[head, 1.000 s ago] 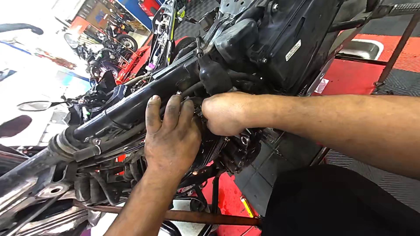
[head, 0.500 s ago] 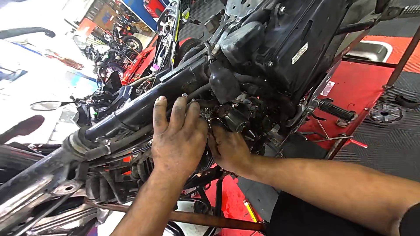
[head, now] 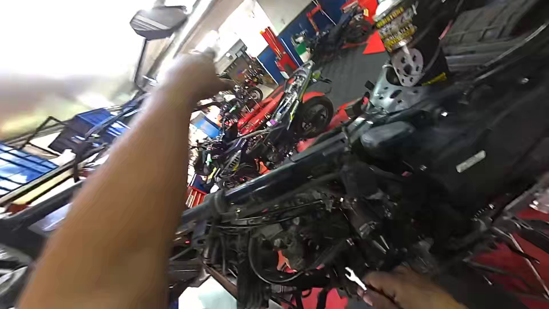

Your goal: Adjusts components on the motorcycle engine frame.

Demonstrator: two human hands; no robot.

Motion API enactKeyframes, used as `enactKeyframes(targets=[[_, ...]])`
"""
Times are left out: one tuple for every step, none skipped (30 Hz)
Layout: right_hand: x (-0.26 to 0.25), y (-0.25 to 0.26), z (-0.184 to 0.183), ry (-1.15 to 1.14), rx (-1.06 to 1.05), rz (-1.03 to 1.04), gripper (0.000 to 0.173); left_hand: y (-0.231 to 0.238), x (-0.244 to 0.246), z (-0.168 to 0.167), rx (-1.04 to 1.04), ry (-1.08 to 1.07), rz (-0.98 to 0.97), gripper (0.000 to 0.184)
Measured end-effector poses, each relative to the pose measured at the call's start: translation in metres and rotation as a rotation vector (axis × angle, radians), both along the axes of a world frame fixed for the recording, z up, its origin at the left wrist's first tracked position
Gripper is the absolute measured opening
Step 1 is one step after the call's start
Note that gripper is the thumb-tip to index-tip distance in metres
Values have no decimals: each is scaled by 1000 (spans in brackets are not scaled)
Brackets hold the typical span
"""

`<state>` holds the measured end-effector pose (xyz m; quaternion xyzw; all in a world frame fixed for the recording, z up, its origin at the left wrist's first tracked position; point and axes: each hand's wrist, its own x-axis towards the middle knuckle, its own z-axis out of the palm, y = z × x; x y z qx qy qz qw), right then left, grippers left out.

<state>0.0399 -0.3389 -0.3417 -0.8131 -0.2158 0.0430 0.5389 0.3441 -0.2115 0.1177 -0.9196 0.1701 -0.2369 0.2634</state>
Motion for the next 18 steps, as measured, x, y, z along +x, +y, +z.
enactKeyframes(targets=[[-7, -8, -1, 2, -43, 25, 41, 7, 35, 7, 38, 28, 51, 77], [-13, -16, -5, 3, -71, 33, 41, 10, 55, 10, 63, 87, 110, 75], [-17, -23, -11, 14, -89, 22, 41, 9, 65, 11, 72, 145, 174, 68], [-19, -33, -20, 40, -93, 2, 41, 5, 70, 12, 36, 215, 245, 57], [-21, -42, -31, 63, -88, -26, 42, -1, 71, 11, -65, 312, 315, 44], [-23, -52, -42, 86, -68, -51, 41, -7, 69, 9, -189, 422, 381, 32], [-24, -62, -51, 107, -42, -75, 40, -12, 68, 8, -277, 531, 431, 25], [-24, -71, -59, 132, -34, -91, 40, -18, 67, 9, -334, 657, 471, 21], [-23, -77, -65, 167, -36, -98, 42, -22, 64, 8, -374, 738, 487, 21], [-21, -80, -71, 199, -44, -100, 43, -26, 57, 4, -398, 735, 487, 21], [-17, -82, -75, 214, -56, -88, 44, -31, 44, -5, -393, 644, 490, 22], [-11, -81, -76, 210, -61, -77, 44, -34, 33, -16, -348, 473, 482, 22], [-5, -78, -75, 203, -64, -65, 44, -29, 41, -22, -243, 311, 438, 24], [0, -74, -71, 197, -70, -54, 43, -18, 63, -22, -130, 167, 387, 30], [4, -69, -67, 199, -81, -44, 43, -8, 81, -27, -38, 20, 335, 37], [7, -65, -62, 202, -86, -33, 41, -3, 88, -36, 15, -115, 291, 42], [9, -61, -56, 210, -89, -14, 39, -3, 84, -48, 43, -214, 276, 45], [11, -58, -50, 211, -92, 16, 34, -3, 77, -59, 76, -293, 292, 47]])
